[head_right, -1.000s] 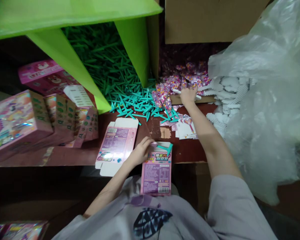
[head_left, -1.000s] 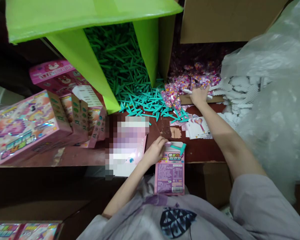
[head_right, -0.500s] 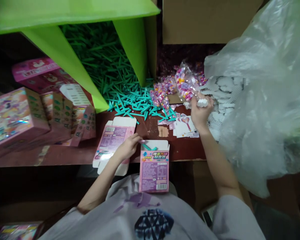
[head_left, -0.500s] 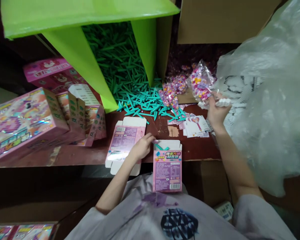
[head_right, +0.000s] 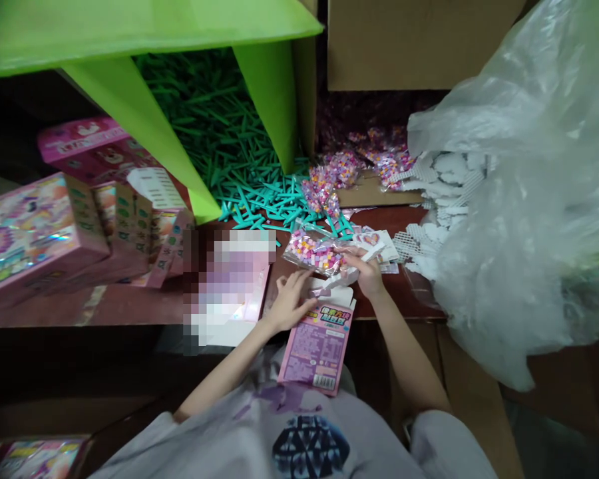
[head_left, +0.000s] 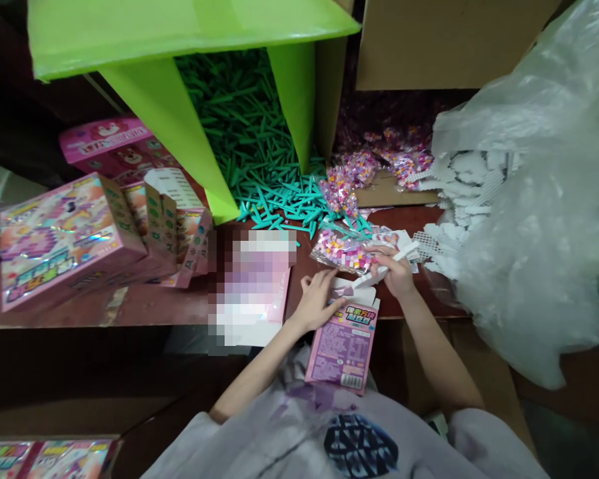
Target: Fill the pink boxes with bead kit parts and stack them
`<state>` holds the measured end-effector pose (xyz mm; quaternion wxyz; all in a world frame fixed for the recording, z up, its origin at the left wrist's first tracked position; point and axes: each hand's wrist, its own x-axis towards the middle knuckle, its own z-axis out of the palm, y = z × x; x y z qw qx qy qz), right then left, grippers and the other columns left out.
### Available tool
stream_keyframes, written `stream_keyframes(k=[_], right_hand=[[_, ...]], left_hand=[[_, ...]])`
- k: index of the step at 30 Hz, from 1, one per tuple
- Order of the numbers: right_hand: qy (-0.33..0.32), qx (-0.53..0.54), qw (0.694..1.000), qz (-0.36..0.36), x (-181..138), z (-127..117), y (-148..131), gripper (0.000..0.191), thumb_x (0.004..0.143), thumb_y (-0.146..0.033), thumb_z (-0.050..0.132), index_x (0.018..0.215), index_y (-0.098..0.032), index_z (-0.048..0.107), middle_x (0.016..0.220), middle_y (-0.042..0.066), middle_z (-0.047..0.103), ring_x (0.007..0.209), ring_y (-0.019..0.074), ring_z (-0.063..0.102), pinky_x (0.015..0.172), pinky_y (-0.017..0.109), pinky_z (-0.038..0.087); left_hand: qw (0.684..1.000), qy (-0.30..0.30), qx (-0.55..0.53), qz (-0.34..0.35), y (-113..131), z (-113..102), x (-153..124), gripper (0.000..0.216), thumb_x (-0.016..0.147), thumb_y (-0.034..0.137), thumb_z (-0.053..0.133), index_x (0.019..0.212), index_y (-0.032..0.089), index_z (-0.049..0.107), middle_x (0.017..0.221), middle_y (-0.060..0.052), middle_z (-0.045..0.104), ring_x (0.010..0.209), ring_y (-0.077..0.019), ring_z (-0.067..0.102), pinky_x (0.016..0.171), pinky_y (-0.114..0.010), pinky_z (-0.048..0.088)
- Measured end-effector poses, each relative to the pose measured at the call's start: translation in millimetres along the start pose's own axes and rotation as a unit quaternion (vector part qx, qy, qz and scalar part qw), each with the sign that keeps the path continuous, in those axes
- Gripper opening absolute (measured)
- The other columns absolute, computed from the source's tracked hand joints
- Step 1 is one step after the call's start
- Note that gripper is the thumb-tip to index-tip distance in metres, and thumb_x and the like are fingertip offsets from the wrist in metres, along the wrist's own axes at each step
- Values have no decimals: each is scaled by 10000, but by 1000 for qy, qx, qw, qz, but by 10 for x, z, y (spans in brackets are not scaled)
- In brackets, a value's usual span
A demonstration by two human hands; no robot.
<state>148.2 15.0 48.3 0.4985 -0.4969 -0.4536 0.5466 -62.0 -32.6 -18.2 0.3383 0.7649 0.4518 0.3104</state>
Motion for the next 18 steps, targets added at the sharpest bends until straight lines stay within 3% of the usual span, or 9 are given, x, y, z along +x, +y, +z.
stream_keyframes(k=[2,4,6,8,10,13,15,18], right_hand=[[12,10,1000,15,-51,65,148,267,706,-343,628,901,-178,705,497,-15,579,448,127,488,487,271,371],[-2,-1,1000,28,-110,114,277,300,729,-359,633,948,-162,690,485,-21,577,488,134,517,546,277,404],[-35,-39,998,38,-180,130,386,347,718,-373,669,986,-153,663,538,-13,614,525,143,544,574,281,419],[-25,-75,997,16,-254,109,479,418,686,-370,713,1037,-166,611,628,-6,651,556,147,560,575,278,420],[57,-70,995,-46,-328,61,567,427,726,-387,681,1077,-199,528,742,-3,671,572,135,556,604,281,435],[205,-48,971,-115,-426,4,690,297,833,-419,554,1034,-229,445,830,-3,658,639,130,568,689,291,460],[232,-72,965,-95,-473,9,756,306,819,-405,587,1025,-230,444,788,-10,639,697,149,592,719,298,469],[221,-97,968,-71,-506,60,820,578,767,-356,662,1243,-239,356,830,0,650,779,179,623,755,324,483]], left_hand=[[990,63,-123,-11,-33,66,30,632,882,531,441,1399,183,337,1326,-166,505,1238,-294,451,1021,-489,277],[946,138,-290,-37,-60,130,117,556,908,523,370,1346,182,344,1216,-144,564,1112,-238,555,956,-425,390],[888,203,-403,-85,-81,172,232,425,898,471,428,1222,199,389,1048,-87,609,910,-172,622,826,-335,475],[864,238,-425,-127,-103,183,320,347,831,383,567,1092,212,414,920,-27,603,772,-133,618,723,-277,497],[881,239,-382,-143,-134,173,345,319,785,308,615,1032,211,438,890,-14,601,757,-132,616,697,-265,507],[931,197,-274,-135,-174,137,289,313,793,252,581,1089,199,492,930,-40,632,847,-166,631,765,-299,520],[957,157,-219,-110,-175,92,244,456,784,212,574,1226,194,466,971,-57,649,852,-172,633,792,-311,515],[980,83,-167,-72,-137,-17,227,670,754,158,566,1388,193,350,989,-56,663,741,-151,618,753,-298,506]])
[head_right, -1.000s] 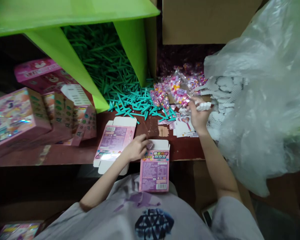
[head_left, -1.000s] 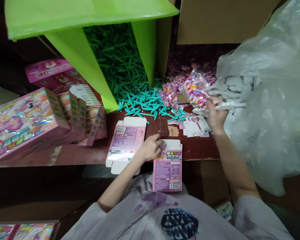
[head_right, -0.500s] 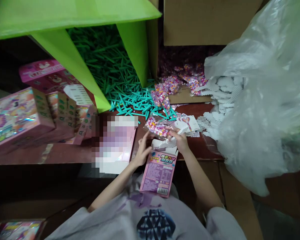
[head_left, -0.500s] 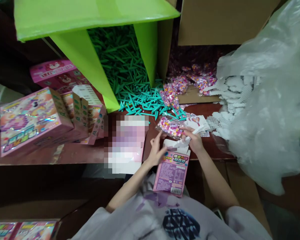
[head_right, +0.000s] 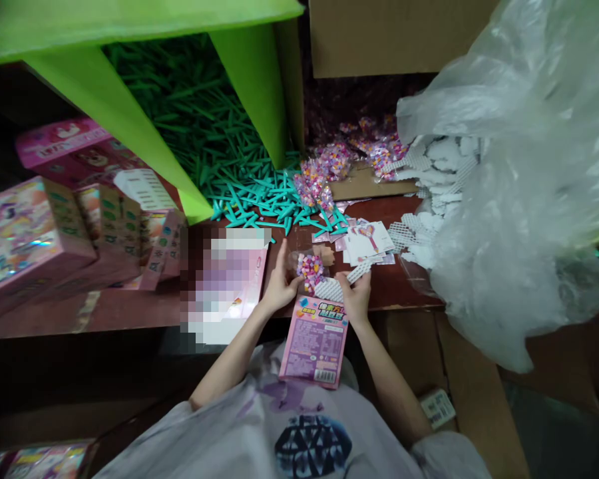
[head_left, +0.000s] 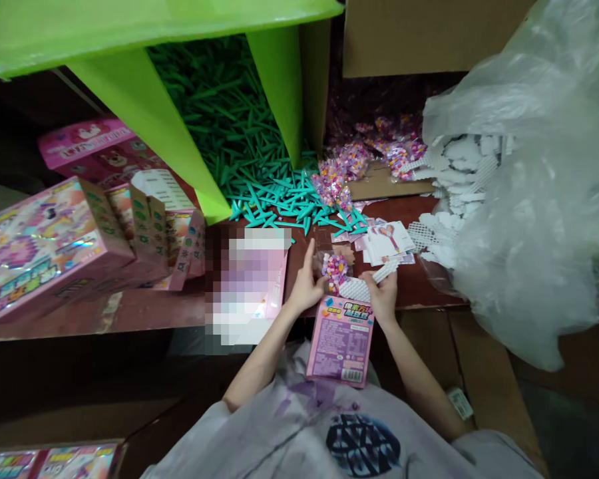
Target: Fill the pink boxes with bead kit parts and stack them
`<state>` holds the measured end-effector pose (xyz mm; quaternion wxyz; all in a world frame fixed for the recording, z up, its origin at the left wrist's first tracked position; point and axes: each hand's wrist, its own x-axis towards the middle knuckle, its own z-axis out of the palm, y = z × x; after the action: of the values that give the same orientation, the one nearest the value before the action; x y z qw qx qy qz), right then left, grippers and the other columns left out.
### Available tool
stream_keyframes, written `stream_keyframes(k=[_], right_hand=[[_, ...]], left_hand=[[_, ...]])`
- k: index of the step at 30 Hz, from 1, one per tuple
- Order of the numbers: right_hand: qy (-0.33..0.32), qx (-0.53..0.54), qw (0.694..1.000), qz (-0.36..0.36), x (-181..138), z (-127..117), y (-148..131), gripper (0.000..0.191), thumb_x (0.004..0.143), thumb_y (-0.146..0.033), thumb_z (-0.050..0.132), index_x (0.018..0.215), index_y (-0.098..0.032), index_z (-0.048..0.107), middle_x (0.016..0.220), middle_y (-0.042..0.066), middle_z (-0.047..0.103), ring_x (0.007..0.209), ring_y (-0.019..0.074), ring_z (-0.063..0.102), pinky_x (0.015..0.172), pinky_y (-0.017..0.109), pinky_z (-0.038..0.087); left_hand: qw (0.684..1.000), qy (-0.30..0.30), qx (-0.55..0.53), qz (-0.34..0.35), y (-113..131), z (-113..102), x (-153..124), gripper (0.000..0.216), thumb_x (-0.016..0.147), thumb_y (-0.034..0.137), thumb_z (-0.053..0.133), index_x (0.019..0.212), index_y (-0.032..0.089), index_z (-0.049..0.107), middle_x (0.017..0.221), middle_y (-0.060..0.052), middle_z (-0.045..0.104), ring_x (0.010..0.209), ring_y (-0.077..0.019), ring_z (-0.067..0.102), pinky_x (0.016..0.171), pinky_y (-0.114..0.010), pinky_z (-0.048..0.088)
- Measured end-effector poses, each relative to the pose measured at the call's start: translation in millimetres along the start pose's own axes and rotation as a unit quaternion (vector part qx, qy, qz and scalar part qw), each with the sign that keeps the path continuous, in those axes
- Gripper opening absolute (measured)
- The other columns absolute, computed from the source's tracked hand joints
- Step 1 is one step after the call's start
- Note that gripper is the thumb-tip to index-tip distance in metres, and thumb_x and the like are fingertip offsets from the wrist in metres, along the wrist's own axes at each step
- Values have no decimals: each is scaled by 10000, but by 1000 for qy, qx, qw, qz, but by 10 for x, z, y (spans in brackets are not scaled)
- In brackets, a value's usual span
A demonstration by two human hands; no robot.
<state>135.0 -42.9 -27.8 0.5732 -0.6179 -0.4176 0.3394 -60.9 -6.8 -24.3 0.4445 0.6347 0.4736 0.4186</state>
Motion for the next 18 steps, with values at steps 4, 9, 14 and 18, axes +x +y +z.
stream_keyframes(k=[4,9,14,18], right_hand=[[-5,-76,994,-75,-53,11,50,502,759,-357,670,1201,-250,459,988,54,618,838,191,597,768,340,485],[-41,-232,961,-145,-221,-83,126,365,865,-398,516,546,-224,549,929,90,601,909,261,538,874,463,426],[102,-114,988,-24,-513,-82,117,284,829,-497,536,992,-281,622,1135,89,580,1057,278,536,949,485,421],[-78,142,968,193,-747,2,6,566,852,-668,331,1020,-232,651,996,75,690,1103,286,589,910,463,475]], left_hand=[[995,-70,70,32,105,-93,40,567,745,149,559,1300,227,473,1029,-25,664,806,-163,605,845,-326,456],[972,-93,210,53,131,9,-67,236,845,394,551,882,212,696,1060,-73,609,1027,-240,528,948,-470,314],[969,-86,215,86,143,44,-437,441,921,394,411,641,198,690,1275,-68,533,1206,-291,404,981,-527,260],[994,61,35,89,214,-30,-714,404,931,359,307,855,215,678,1334,-78,493,1244,-279,421,1050,-491,313]])
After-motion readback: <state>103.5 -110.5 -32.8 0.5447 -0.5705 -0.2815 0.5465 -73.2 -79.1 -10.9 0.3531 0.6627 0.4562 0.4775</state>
